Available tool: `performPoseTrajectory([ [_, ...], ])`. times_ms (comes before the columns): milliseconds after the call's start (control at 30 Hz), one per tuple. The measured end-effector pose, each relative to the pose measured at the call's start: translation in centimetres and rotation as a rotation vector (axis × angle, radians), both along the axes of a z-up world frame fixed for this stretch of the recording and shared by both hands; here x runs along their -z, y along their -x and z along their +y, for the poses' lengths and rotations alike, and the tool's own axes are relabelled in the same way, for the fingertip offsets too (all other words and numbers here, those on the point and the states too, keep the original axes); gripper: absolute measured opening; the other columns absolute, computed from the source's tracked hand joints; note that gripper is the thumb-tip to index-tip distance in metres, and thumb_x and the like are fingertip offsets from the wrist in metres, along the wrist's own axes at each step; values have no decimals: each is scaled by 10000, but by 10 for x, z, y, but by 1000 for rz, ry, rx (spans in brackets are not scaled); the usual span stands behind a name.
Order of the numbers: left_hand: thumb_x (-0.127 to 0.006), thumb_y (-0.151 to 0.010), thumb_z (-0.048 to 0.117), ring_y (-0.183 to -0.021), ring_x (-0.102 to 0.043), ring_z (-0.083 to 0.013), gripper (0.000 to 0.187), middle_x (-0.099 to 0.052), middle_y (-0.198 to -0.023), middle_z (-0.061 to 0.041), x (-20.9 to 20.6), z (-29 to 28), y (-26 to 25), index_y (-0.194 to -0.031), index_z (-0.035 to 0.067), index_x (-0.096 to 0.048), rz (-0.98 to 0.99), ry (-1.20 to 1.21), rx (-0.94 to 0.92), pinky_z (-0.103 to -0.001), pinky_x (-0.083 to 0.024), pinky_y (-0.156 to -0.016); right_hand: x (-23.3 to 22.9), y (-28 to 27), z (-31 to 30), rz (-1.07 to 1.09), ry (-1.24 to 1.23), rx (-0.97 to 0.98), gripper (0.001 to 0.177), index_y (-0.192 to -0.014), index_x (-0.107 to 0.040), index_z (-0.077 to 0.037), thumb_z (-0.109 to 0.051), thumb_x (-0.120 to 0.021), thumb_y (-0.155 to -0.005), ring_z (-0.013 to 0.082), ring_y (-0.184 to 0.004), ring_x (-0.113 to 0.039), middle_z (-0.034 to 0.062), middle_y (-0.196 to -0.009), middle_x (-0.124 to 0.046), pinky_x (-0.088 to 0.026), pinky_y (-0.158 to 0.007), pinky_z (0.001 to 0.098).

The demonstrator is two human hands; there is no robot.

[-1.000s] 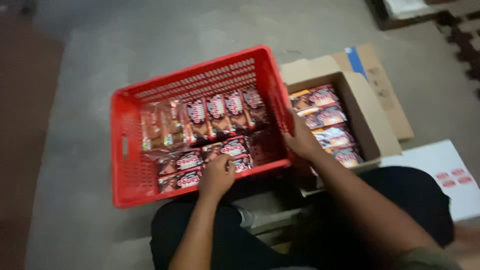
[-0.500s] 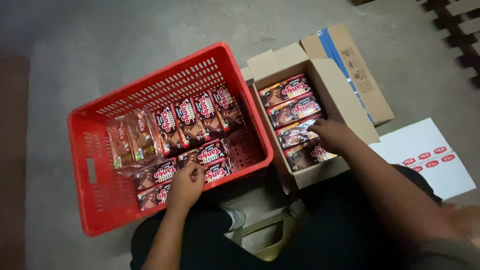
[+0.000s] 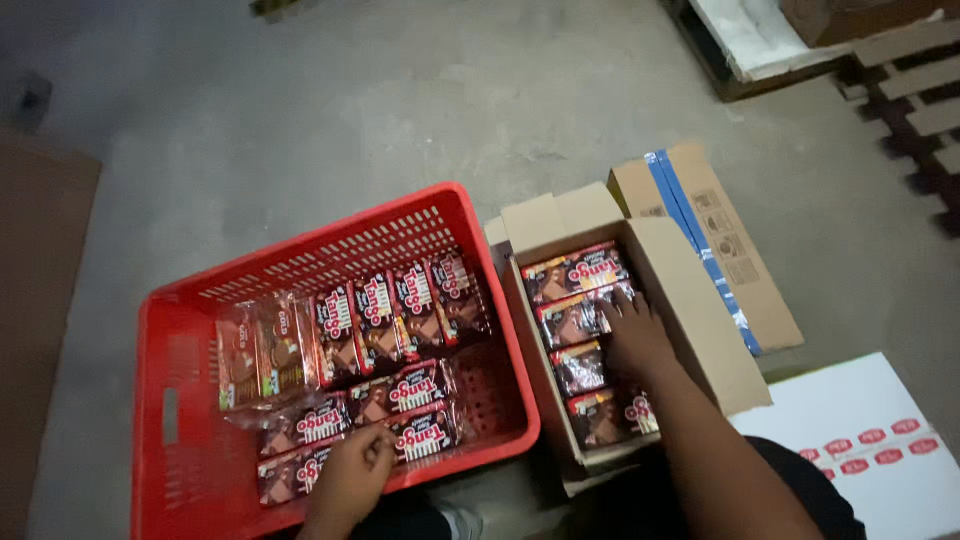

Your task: The person transfers individually wrapped snack bars from a cardboard box into a red plastic basket. They repeatedly pick up bars from the box and place them into the basket, arranging them in rows.

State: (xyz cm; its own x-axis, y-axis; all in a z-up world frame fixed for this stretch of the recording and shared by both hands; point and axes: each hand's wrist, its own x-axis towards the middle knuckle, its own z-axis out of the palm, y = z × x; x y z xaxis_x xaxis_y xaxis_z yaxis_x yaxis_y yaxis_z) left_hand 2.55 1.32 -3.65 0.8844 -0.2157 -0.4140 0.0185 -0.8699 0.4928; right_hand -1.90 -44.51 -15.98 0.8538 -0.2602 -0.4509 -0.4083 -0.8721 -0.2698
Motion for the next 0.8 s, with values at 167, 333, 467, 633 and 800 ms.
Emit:
performPoseTrajectory([
  [167,-621,-933,187,-519,-433,-109,185,-555,-545,31,-13,-8,0,-933,201,-805,130,-61,-47,-281,-285,-578,-9,-8,7,88,-13,47,985,-1647,-127,-344,-156,-692,-863,397,-1601,-36,84,-1756,7,-246,-1217,636],
  [333,-639,-908,195,-513,-440,-106,143,-538,-527,28,-10,-5,1,-879,218,-777,75,-60,-17,-290,-307,-575,12,-6,7,-5,148,25,1024,-1603,-245,-310,-194,-786,-741,420,-1255,-498,129,-1553,-360,-535,-936,531],
  [467,-643,-883,188,-545,-519,-112,132,-608,-571,22,-7,-3,0,-888,220,-771,58,-70,-19,-286,-385,-591,28,-3,6,42,247,32,877,-1559,-265,-249,-339,-723,-817,425,-1316,-444,186,-1523,-370,-418,-1035,580],
  [633,-621,-887,212,-511,-501,-114,139,-584,-534,12,-1,1,-1,-847,206,-755,17,-20,6,-301,-368,-565,42,-4,4,37,421,-59,495,-1331,-485,-180,-324,-629,-879,361,-1339,-399,122,-1563,-365,-387,-1030,517],
  [800,-615,-887,208,-623,-697,-151,165,-786,-719,-5,0,-6,-11,-860,224,-776,-26,-31,-31,-317,-486,-642,22,-3,2,64,318,-125,491,-1292,-560,-174,-304,-680,-834,318,-1197,-590,102,-1304,-585,-368,-1042,562],
])
